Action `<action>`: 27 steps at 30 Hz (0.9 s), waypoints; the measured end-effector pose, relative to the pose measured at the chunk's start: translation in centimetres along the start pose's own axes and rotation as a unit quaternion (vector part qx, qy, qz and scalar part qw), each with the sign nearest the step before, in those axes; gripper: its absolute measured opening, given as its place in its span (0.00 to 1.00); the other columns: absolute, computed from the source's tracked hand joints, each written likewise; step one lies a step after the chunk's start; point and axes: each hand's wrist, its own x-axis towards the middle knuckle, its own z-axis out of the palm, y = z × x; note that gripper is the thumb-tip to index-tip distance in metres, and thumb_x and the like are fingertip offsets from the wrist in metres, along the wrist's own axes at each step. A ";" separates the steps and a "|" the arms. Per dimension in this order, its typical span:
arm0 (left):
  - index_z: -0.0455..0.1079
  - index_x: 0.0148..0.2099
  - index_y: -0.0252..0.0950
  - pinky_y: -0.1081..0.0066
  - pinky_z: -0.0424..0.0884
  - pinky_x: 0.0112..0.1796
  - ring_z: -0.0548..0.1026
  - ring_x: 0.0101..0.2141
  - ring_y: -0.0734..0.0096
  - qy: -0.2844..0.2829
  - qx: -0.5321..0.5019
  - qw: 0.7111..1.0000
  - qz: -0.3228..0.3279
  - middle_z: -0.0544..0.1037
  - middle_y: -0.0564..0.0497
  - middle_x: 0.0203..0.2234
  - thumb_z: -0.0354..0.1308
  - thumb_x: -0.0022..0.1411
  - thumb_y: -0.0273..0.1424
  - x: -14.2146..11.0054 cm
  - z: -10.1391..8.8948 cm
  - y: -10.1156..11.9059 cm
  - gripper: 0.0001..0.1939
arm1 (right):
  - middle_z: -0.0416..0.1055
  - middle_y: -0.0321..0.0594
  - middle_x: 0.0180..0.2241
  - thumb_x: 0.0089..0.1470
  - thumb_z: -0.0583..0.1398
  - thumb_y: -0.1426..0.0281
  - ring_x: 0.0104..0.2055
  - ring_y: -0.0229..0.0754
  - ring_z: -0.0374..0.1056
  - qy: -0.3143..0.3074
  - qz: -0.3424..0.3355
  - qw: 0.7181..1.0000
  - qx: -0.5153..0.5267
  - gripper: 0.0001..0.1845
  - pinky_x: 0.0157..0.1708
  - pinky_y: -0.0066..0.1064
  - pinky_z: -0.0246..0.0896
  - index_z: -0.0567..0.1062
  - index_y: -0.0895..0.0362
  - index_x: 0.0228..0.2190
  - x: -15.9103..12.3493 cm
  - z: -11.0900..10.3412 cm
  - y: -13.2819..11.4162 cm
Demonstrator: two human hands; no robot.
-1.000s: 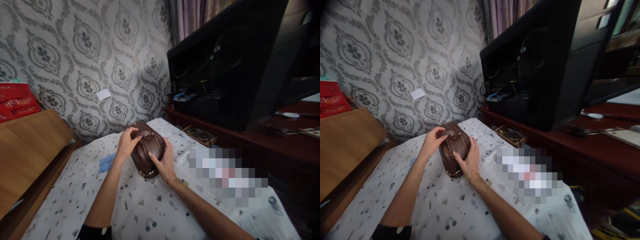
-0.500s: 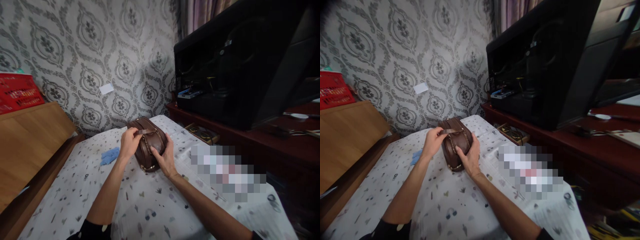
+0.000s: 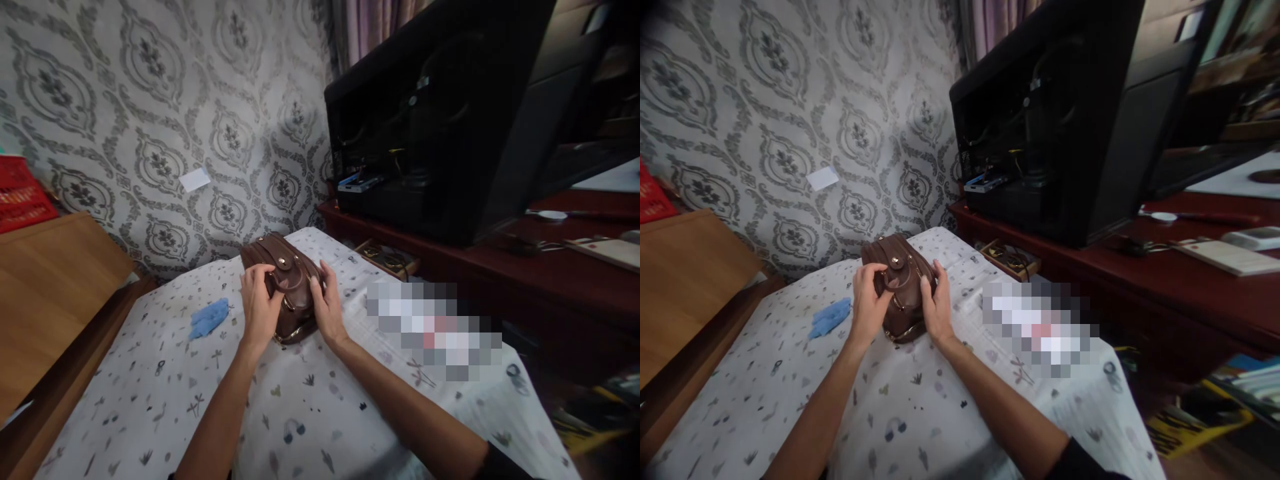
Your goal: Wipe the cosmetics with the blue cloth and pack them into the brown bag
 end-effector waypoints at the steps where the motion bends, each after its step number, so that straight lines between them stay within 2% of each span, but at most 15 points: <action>1: 0.65 0.50 0.40 0.59 0.66 0.52 0.68 0.50 0.58 0.002 0.003 1.000 0.004 0.70 0.46 0.46 0.59 0.64 0.28 -0.1 0.1 -0.1 0.13 | 0.66 0.49 0.60 0.63 0.53 0.51 0.62 0.51 0.62 0.001 0.007 1.000 0.014 0.30 0.64 0.49 0.55 0.66 0.55 0.59 0.3 -0.1 -0.1; 4: 0.64 0.52 0.40 0.57 0.65 0.54 0.68 0.52 0.56 0.006 0.012 1.000 0.009 0.70 0.46 0.48 0.58 0.65 0.29 -0.2 0.4 -0.2 0.13 | 0.75 0.46 0.51 0.61 0.55 0.51 0.53 0.51 0.69 -0.004 0.020 0.999 0.041 0.25 0.56 0.46 0.63 0.73 0.54 0.49 1.1 -0.3 -0.2; 9: 0.66 0.53 0.40 0.55 0.64 0.56 0.67 0.53 0.55 0.011 0.019 1.000 0.011 0.70 0.44 0.49 0.58 0.67 0.32 -0.1 0.6 -0.3 0.13 | 0.77 0.43 0.44 0.58 0.57 0.50 0.48 0.51 0.71 0.004 0.048 0.996 0.079 0.23 0.50 0.43 0.67 0.75 0.54 0.45 1.6 -0.4 -0.2; 14: 0.68 0.58 0.43 0.54 0.63 0.58 0.66 0.56 0.55 -0.017 0.033 0.999 0.006 0.67 0.44 0.52 0.55 0.67 0.31 -0.3 0.7 0.0 0.17 | 0.76 0.43 0.44 0.58 0.58 0.50 0.47 0.50 0.71 -0.005 0.061 0.994 0.088 0.23 0.48 0.43 0.68 0.74 0.54 0.45 1.7 -0.4 -0.2; 19: 0.62 0.63 0.43 0.46 0.59 0.61 0.60 0.62 0.47 -0.046 0.077 0.996 0.015 0.62 0.40 0.60 0.63 0.62 0.39 -1.1 0.9 0.4 0.29 | 0.77 0.42 0.43 0.58 0.58 0.50 0.47 0.50 0.71 0.003 0.042 0.995 0.090 0.22 0.49 0.42 0.67 0.75 0.53 0.43 1.6 -0.5 -0.5; 27: 0.61 0.65 0.39 0.46 0.61 0.61 0.59 0.64 0.45 -0.029 0.118 0.992 0.038 0.61 0.37 0.62 0.59 0.66 0.37 -1.6 1.8 0.3 0.27 | 0.77 0.42 0.50 0.61 0.55 0.51 0.52 0.51 0.70 0.008 0.028 0.998 0.047 0.23 0.56 0.44 0.62 0.77 0.53 0.46 1.6 -0.8 0.0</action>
